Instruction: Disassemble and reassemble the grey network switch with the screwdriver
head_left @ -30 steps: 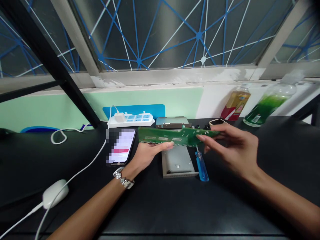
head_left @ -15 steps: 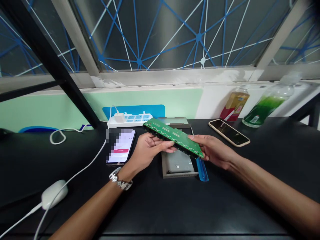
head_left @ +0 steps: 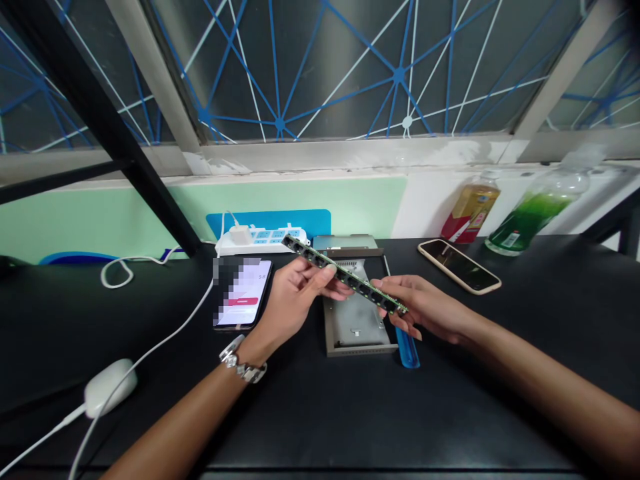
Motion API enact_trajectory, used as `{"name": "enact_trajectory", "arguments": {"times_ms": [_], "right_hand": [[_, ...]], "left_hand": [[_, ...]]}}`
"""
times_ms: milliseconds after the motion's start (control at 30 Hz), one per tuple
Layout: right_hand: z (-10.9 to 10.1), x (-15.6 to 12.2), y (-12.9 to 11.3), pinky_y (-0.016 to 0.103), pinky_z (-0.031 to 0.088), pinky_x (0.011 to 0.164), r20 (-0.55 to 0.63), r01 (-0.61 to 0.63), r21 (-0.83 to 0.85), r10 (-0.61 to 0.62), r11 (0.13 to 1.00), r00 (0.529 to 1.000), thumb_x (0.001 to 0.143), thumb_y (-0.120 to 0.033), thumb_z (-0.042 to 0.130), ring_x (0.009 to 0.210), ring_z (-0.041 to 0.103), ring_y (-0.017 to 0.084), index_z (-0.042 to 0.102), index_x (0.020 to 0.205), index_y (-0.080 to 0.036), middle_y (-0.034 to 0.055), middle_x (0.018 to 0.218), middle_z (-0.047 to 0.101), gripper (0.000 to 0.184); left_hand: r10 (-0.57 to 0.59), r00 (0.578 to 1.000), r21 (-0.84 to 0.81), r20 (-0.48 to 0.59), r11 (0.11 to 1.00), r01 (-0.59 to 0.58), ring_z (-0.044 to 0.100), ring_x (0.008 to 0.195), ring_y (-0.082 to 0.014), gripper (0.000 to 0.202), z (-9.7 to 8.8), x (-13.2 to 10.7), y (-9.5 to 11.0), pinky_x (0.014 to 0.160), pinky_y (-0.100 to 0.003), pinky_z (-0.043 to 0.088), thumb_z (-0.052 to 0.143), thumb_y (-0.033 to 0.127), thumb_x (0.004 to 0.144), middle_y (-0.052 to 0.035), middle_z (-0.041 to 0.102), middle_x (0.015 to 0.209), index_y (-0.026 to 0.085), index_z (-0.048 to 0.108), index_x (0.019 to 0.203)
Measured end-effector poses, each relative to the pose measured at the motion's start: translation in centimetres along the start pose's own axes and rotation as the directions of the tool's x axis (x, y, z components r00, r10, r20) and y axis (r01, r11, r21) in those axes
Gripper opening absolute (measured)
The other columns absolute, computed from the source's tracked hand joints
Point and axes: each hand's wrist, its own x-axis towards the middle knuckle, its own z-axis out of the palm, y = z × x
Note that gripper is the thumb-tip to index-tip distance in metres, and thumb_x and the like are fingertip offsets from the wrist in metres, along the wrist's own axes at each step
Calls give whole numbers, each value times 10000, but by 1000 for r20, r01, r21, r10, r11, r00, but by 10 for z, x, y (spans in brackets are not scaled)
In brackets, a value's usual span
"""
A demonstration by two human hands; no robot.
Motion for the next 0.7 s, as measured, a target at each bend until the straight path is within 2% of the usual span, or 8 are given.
{"name": "enact_trajectory", "arguments": {"times_ms": [100,200,267,400,533,700], "right_hand": [[-1,-1,-1,160,243,296,11,24,-18,-24,1000,1000,869,-558,636,359,388,49,562,793,-172,-37,565,543,401],[-3,-1,-2,176,138,338,1,51,12,-51,999,999,855,-552,664,360,253,31,507,730,-184,-88,484,412,418],[-4,-1,-2,190,94,374,-29,69,53,-68,996,997,836,-522,704,393,180,30,499,744,-189,-113,476,340,402],[-6,0,-2,221,84,418,-66,153,96,-147,984,987,796,-443,773,447,131,43,500,765,-198,-124,507,298,368],[-7,1,-1,228,112,439,-83,195,34,-192,980,978,742,-388,825,466,143,48,499,741,-201,-123,526,314,376],[-6,0,-2,214,138,434,-83,166,-53,-170,985,982,754,-413,809,436,195,45,539,795,-199,-122,483,362,347]], "left_hand": [[-23,1000,-7,15,1000,23,719,587,-175,360,-5,1,-1,533,-277,611,581,537,915,-40,708,689,185,523,868],[-112,993,-6,38,994,113,640,413,-144,396,-10,2,0,353,-215,501,458,582,964,19,626,545,202,453,855],[-167,985,-15,40,986,168,582,334,-127,392,-12,3,1,292,-189,430,438,585,969,60,561,471,212,433,849],[-235,972,-52,8,970,235,544,305,-105,376,-14,5,2,270,-173,373,466,570,962,79,540,454,223,437,821],[-281,960,-70,3,957,280,545,303,-113,378,-20,8,0,261,-191,358,472,599,945,68,564,458,226,473,886],[-218,974,46,63,976,215,616,354,-139,297,-25,8,4,277,-177,396,520,513,956,42,643,508,219,484,977]]}}
